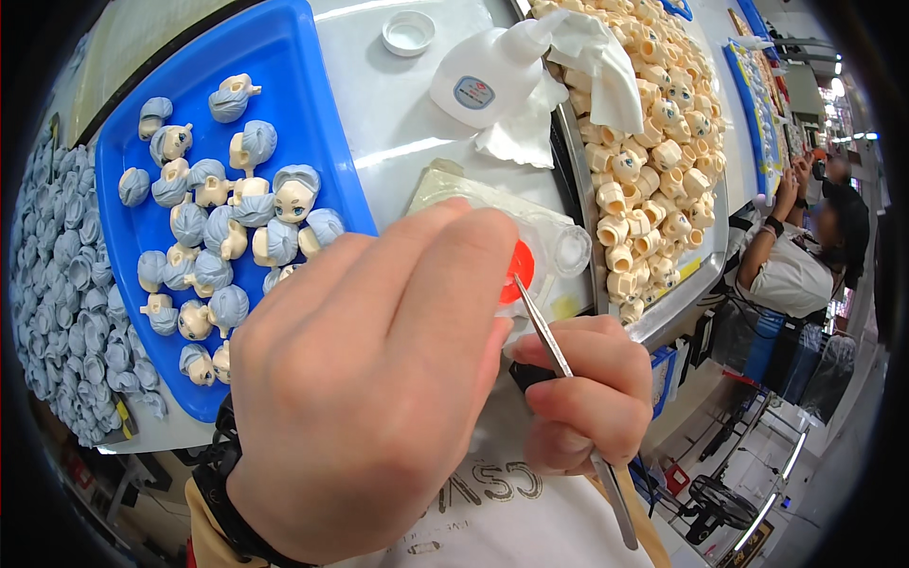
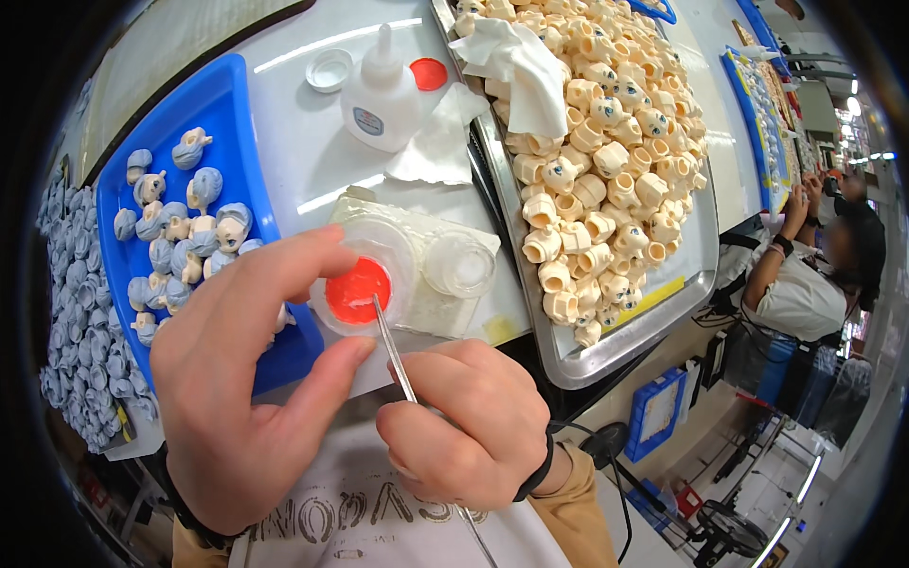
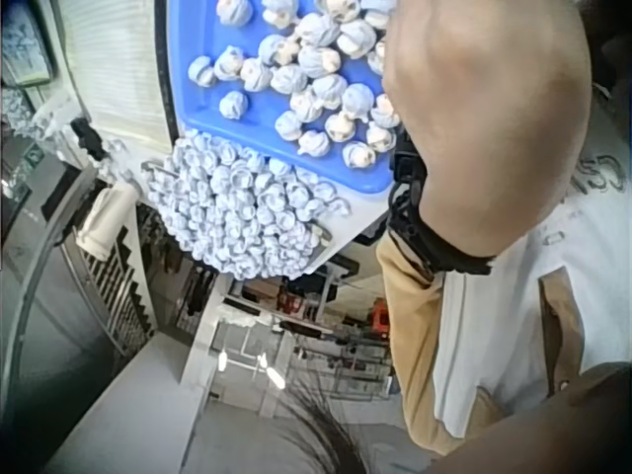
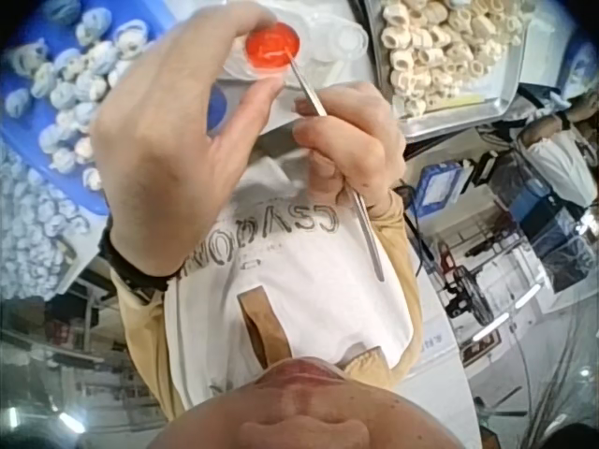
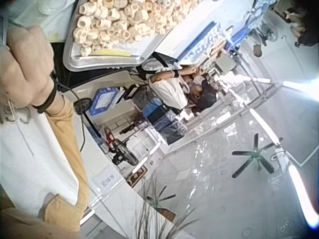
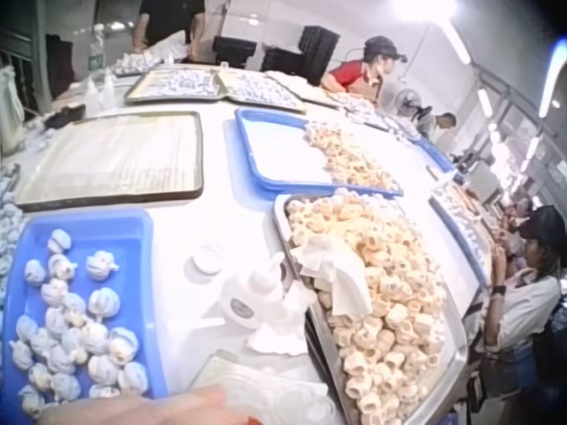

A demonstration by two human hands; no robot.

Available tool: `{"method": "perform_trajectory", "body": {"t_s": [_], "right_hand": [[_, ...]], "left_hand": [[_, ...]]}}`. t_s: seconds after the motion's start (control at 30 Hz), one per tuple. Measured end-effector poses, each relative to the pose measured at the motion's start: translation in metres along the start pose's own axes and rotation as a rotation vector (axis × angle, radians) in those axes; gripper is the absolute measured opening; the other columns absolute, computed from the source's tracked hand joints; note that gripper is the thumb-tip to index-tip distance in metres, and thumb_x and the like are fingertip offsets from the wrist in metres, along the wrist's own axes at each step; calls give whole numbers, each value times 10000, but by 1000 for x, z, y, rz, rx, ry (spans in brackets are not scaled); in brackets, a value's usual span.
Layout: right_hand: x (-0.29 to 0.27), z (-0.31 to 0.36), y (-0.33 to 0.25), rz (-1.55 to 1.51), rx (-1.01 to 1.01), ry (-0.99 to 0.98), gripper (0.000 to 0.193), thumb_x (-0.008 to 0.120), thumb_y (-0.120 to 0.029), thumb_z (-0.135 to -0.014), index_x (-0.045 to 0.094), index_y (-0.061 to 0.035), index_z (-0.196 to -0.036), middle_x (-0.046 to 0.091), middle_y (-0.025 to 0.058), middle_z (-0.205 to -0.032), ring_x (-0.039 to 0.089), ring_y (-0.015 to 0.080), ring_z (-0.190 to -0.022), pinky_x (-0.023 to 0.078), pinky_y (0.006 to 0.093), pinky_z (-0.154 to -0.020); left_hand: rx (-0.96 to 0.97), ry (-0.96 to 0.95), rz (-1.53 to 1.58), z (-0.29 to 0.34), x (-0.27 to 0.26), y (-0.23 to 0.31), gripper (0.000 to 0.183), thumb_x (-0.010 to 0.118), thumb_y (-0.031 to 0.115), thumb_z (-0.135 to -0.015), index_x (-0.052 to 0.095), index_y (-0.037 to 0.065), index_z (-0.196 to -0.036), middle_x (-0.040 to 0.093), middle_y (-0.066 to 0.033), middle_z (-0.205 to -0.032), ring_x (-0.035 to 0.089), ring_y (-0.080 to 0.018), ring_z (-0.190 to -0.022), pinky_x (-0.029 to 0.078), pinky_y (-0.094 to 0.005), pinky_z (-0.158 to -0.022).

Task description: The person uses a fine brush to apply red paint to the lips of small doll heads. They repeatedly dip the brush into a small container of red paint and carefully paint each doll head one at a time, holding the head steady with the other hand. The painted heads are placed into a blue tray on the table.

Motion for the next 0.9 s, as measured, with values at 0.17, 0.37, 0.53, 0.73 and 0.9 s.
{"method": "perform_trajectory", "body": {"t_s": [0.17,0.37,0.53,0.73,0.9], "right_hand": [[2,6,2,-25,-22,100,162,621,21,-668,575,-12,-821,591,135,-752,550,217,-517,437,288,-420],[-5,-8,-2,-3,16,23,178,613,12,-621,579,-7,-795,557,109,-687,477,180,-460,365,272,-375],[-12,-20,-8,36,67,-92,225,621,24,-571,586,-1,-791,537,107,-660,458,175,-442,364,274,-375],[-6,-11,-3,4,56,-19,249,606,64,-609,585,4,-851,561,125,-692,515,203,-473,430,292,-400],[-2,2,2,-38,23,9,249,595,75,-664,573,8,-902,591,154,-769,566,225,-524,478,303,-441]], "left_hand": [[-102,-91,16,4,-2,-12,452,713,-39,-639,585,-23,-1073,654,-140,-934,615,-288,-755,487,-332,-685],[-60,-178,-14,0,-9,-16,447,709,-39,-642,580,-25,-1070,651,-138,-927,610,-289,-753,485,-335,-688],[-51,-180,-20,0,-9,-16,446,710,-37,-644,580,-25,-1071,651,-138,-926,610,-287,-750,486,-336,-686],[-4,-100,-109,0,-4,-7,439,713,-38,-642,586,-27,-1062,655,-137,-925,613,-282,-739,488,-332,-677],[-3,-2,22,0,1,-3,436,718,-36,-641,590,-27,-1057,658,-135,-929,609,-279,-728,489,-330,-673]]}}
Point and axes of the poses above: each hand's wrist, its own z-axis away from the middle knuckle, its own x-axis out of the palm, y = z × x, the point moved 1 cm from there along -z, towards the middle knuckle
